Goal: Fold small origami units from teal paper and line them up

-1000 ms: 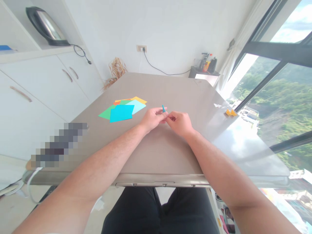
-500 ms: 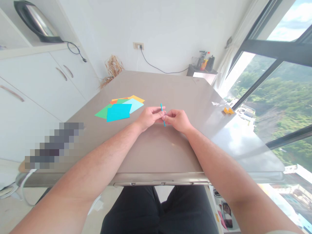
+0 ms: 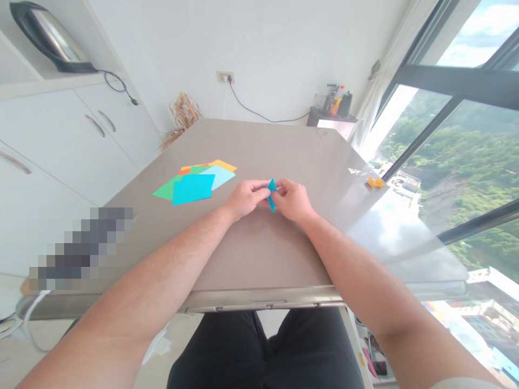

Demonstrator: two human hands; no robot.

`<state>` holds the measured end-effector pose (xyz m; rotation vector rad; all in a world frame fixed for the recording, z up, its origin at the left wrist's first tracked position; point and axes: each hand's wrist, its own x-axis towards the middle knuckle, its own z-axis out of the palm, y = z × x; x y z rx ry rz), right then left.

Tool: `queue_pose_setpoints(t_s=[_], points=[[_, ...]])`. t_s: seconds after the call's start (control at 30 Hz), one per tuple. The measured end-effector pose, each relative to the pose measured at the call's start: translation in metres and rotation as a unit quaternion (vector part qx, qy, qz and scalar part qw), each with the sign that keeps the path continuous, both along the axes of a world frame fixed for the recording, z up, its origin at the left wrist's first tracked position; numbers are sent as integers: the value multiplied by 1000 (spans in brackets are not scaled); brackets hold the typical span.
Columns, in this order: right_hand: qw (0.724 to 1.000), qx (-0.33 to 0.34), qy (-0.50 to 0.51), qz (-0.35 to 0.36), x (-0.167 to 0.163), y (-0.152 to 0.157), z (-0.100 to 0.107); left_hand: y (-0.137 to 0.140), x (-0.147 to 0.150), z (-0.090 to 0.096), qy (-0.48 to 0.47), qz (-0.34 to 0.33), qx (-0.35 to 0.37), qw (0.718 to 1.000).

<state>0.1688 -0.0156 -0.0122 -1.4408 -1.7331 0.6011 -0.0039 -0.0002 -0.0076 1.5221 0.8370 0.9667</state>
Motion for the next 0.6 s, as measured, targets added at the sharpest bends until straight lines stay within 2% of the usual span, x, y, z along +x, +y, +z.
queue_pose_setpoints(t_s=[0.13,0.33,0.47,0.6], points=[[998,-2,-47,-35,-1,1,2,1,2,-4,-11,10,-5,1000],[998,-7,-55,-31,-2,0,4,2,4,-6,-25,17,-14,999],[1000,-11,5,-10,0,-2,3,1,4,-3,-54,38,-29,997],[988,-46,138,59,3,-1,2,2,0,1,-70,56,-35,995]])
